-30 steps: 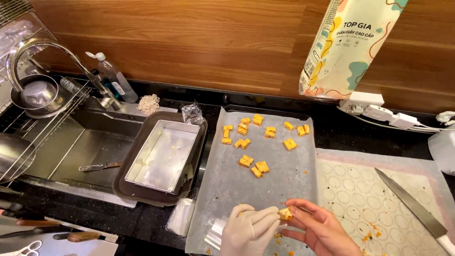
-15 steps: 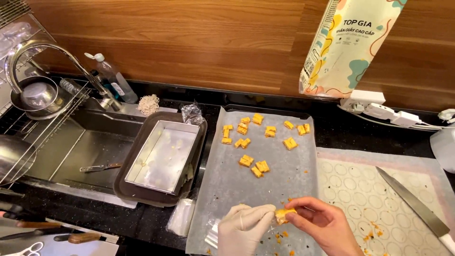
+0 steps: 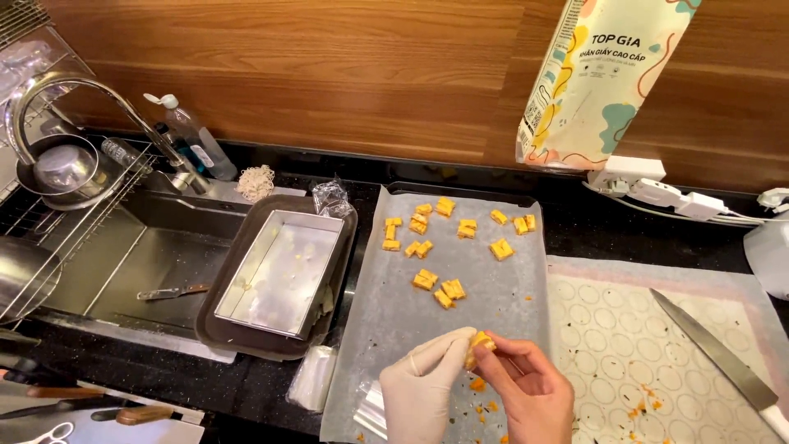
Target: Individually wrapping small pastry pieces in plastic bags from a baking tray.
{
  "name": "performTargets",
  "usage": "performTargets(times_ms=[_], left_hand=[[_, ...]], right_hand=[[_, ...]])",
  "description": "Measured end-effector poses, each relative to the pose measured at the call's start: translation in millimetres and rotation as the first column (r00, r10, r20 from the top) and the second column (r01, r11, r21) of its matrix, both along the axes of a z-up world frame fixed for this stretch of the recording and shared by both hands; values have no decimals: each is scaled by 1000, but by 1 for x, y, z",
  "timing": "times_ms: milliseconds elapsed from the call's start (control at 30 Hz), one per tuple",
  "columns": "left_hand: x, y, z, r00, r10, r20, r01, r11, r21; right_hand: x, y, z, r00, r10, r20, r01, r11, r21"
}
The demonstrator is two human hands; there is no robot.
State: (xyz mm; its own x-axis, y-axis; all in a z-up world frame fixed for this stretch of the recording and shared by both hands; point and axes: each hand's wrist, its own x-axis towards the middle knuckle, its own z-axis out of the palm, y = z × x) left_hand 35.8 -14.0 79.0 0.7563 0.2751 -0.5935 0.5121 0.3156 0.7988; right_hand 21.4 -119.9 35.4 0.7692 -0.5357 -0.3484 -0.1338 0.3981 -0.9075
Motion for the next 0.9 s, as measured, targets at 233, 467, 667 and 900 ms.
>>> performTargets(times_ms=[233, 467, 667, 900], left_hand=[[-2, 22, -80, 464, -603, 649, -69, 706, 705], [-8, 4, -47, 332, -464, 821, -395, 722, 568], [-15, 6, -65, 718, -286, 635, -106, 857, 505], [-9, 4, -80, 836, -152, 527, -51, 935, 350]], right_hand=[[18, -28, 11, 998, -62, -24, 64, 994, 89], [9, -39, -11, 998, 52, 43, -57, 990, 126], [7, -30, 15, 990, 138, 8, -138, 984, 114], [4, -30, 0, 976, 202, 80, -208, 975, 79]])
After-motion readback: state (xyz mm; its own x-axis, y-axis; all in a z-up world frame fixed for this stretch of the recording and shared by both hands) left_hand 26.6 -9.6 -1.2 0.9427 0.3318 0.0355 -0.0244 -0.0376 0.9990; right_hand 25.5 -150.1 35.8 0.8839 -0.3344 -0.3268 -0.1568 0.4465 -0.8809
